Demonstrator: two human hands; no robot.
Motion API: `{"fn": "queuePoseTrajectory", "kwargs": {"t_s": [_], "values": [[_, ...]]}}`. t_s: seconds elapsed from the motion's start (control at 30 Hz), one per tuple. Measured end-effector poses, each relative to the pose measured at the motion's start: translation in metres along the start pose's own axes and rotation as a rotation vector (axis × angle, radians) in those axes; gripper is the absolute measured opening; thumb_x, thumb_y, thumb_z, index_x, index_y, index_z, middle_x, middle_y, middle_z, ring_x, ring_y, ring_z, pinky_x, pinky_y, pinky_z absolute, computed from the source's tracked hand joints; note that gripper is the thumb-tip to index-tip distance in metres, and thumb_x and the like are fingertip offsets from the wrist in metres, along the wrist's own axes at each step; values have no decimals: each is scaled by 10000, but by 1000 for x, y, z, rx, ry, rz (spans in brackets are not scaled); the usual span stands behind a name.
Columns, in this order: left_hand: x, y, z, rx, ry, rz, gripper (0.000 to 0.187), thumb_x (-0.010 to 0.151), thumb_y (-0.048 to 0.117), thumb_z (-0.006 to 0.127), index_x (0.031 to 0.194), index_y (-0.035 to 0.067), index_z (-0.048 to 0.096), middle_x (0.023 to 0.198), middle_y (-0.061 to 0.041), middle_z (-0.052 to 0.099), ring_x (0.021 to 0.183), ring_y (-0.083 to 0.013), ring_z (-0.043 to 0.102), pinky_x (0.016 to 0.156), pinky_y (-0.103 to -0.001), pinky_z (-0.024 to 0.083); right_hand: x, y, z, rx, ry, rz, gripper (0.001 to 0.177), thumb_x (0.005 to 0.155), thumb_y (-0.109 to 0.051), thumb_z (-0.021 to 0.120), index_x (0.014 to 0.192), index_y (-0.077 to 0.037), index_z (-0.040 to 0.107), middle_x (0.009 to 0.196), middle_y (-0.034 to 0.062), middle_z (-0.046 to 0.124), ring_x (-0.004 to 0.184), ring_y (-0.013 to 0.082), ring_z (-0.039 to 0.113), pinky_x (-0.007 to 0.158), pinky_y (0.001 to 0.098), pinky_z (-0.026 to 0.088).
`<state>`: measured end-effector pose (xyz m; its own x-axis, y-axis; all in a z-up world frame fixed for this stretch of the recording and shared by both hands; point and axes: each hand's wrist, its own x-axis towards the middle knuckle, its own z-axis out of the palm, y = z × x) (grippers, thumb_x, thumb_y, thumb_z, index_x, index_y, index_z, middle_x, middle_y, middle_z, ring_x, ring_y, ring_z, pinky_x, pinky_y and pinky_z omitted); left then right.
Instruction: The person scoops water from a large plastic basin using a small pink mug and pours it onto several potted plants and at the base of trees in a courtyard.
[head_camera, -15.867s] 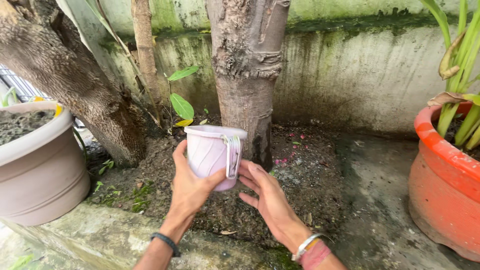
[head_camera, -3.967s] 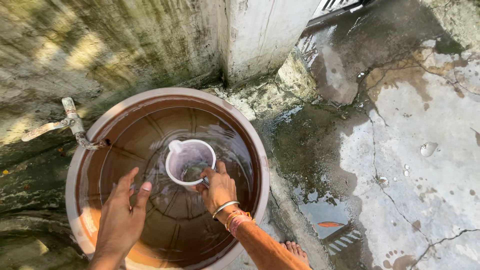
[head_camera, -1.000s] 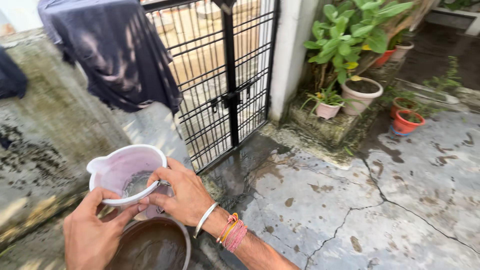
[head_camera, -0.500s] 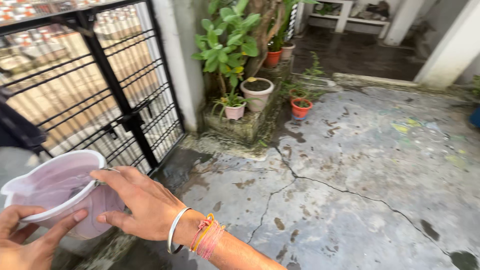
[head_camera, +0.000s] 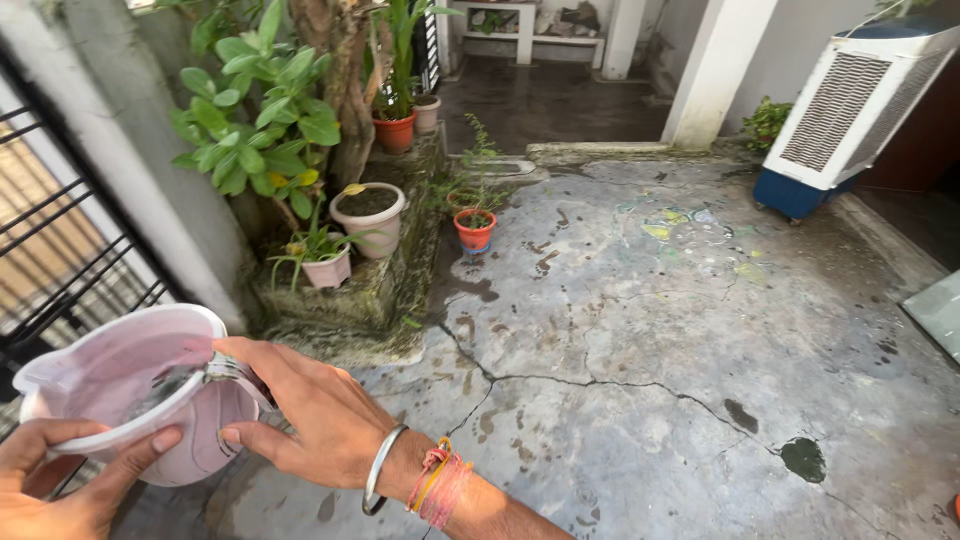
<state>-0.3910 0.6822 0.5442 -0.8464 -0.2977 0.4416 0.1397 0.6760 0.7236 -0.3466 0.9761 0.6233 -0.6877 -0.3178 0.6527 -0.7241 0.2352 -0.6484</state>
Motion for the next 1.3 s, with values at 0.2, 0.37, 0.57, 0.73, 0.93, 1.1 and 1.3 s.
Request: {"fn": "queuePoseTrajectory", "kwargs": {"t_s": [0.2, 0.37, 0.57, 0.73, 0.93, 1.1, 1.3], "values": [[95, 8, 150, -342, -135, 436, 315, 776, 94, 859, 915, 17, 588, 866, -156, 731, 884, -200, 750, 865, -315, 595, 40, 105, -88, -104, 132, -39, 573, 964, -232, 675, 1469, -68, 461, 1294, 180, 650, 1140, 336, 686, 1026, 416, 570], [206, 32, 245, -454, -648, 198, 330, 789, -49, 742, 1088, 29, 626, 953, -169, 774, 876, -221, 761, 821, -335, 602, 75, 181, -169, -112, 163, 121, 600, 985, -272, 693, 1517, -91, 481, 1287, 177, 663, 1100, 342, 701, 937, 424, 573], [211, 170, 378, -384, -261, 374, 212, 801, -148, 710, 988, -58, 662, 996, -177, 728, 1040, -205, 729, 919, -338, 594, 111, 284, -259, -284, 248, 93, 631, 941, -275, 741, 1508, -131, 505, 1294, 174, 632, 1112, 354, 690, 953, 419, 581], [237, 233, 489, -386, -283, 250, 168, 857, -51, 808, 962, -56, 677, 932, -187, 743, 877, -212, 732, 798, -324, 593, 131, 369, -340, -281, 217, 189, 651, 872, -266, 754, 1467, -149, 519, 1514, 226, 509, 1040, 351, 705, 939, 416, 580], [289, 294, 641, -458, -368, 346, 210, 875, 8, 839, 932, -32, 641, 893, -189, 727, 879, -213, 720, 817, -322, 582, 150, 474, -459, -348, 229, 112, 609, 905, -276, 758, 1443, -140, 508, 1463, 201, 535, 1237, 356, 633, 1056, 421, 559], [308, 344, 742, -442, -355, 355, 211, 927, 12, 857, 931, -62, 659, 870, -199, 716, 839, -194, 716, 834, -318, 587, 164, 544, -548, -306, 182, 231, 676, 895, -279, 771, 1503, -159, 502, 1512, 223, 509, 1258, 382, 625, 997, 429, 556], [344, 418, 867, -442, -383, 216, 224, 878, 11, 845, 1020, -38, 678, 912, -186, 734, 832, -197, 705, 718, -310, 540, 183, 643, -664, -282, 169, 350, 682, 863, -310, 728, 1499, -207, 505, 1487, 197, 530, 1119, 345, 702, 946, 429, 592]]}}
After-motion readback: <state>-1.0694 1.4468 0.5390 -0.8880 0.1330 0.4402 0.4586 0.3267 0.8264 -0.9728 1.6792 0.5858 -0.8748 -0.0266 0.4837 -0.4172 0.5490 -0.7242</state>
